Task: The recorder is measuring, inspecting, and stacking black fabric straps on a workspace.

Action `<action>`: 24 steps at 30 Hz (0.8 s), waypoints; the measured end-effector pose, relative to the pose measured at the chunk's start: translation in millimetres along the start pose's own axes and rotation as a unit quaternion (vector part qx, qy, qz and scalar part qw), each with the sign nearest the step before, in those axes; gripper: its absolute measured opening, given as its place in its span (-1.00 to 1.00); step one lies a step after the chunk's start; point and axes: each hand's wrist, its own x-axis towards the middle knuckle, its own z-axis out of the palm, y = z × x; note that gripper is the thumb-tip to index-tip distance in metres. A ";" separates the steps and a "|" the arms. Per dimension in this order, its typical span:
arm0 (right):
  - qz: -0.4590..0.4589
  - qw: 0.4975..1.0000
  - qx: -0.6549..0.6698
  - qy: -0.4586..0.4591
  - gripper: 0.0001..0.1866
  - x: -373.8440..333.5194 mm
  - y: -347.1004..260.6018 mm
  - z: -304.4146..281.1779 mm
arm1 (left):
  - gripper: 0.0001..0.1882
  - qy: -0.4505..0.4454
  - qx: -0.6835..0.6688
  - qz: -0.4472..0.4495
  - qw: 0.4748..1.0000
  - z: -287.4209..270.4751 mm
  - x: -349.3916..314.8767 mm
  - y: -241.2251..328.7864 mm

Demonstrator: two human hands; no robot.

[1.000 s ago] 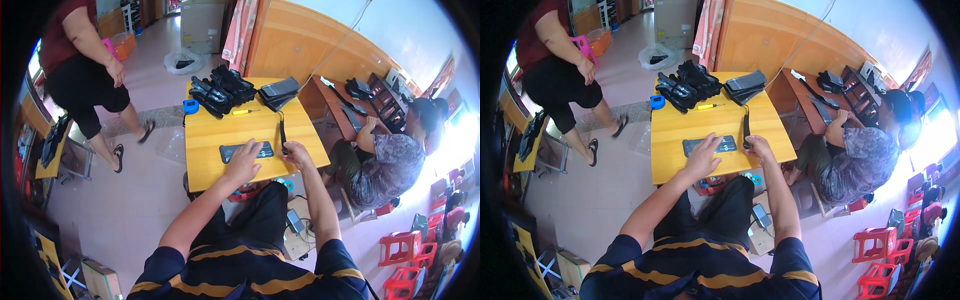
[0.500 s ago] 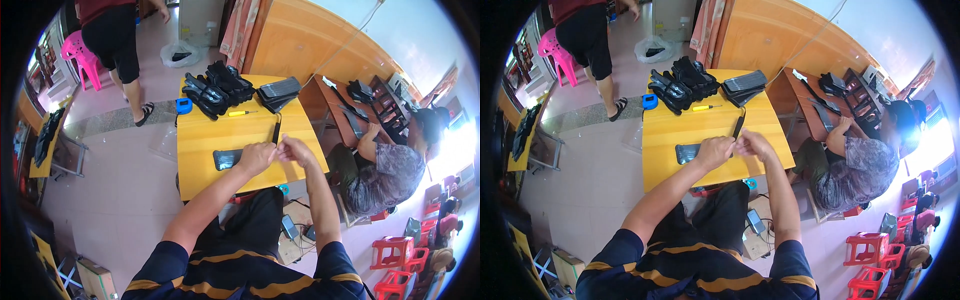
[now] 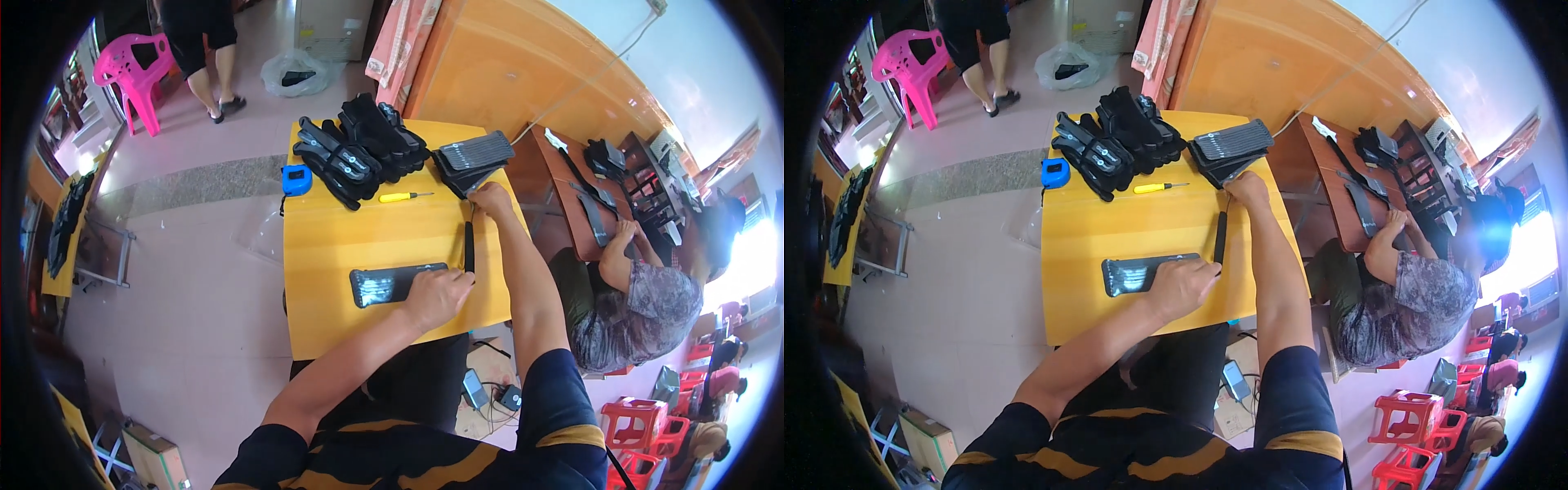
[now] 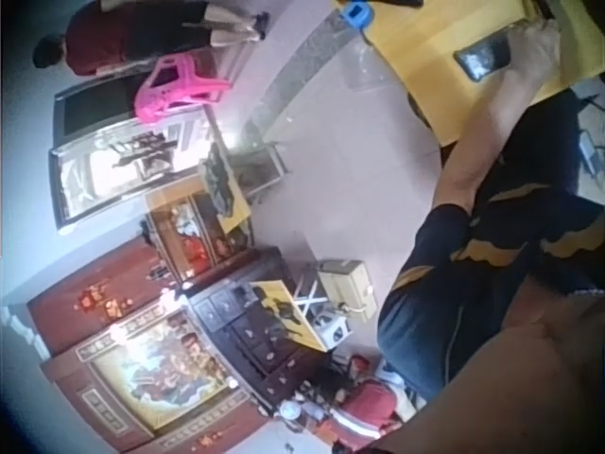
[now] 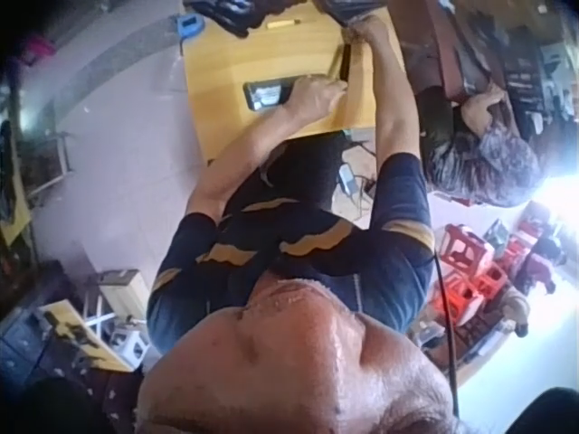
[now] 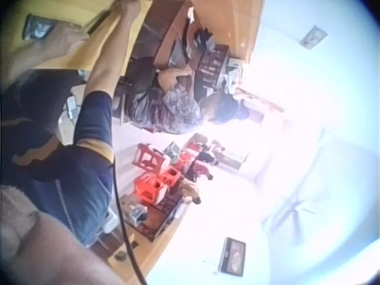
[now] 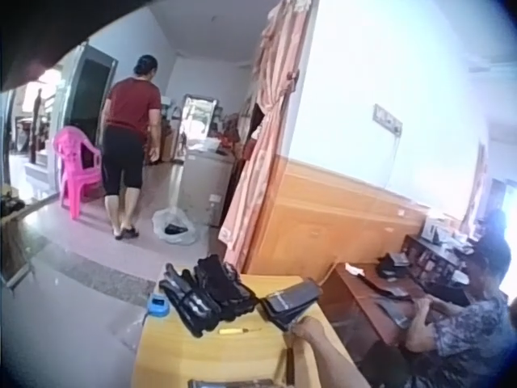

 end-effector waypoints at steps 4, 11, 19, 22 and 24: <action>0.050 0.983 0.171 -0.047 -0.49 33.0 20.5 6.4 | -0.91 -0.003 -0.026 0.003 1.000 -1.9 3.6 1.6; 0.063 0.992 0.106 0.013 -0.42 45.8 27.0 23.0 | -0.90 -0.032 -0.076 0.025 0.996 1.7 2.0 12.4; 0.048 0.987 0.149 0.029 -0.35 35.6 26.3 18.4 | -0.91 -0.066 -0.138 0.035 0.988 -28.2 -25.3 55.1; 0.014 0.986 0.090 0.141 -0.41 21.4 40.9 14.7 | -0.88 -0.047 -0.179 0.005 0.983 -63.1 -27.7 60.5; -0.051 0.980 0.126 0.148 -0.46 -9.5 36.3 13.9 | -0.85 -0.035 -0.212 -0.065 0.974 -86.9 -28.8 61.1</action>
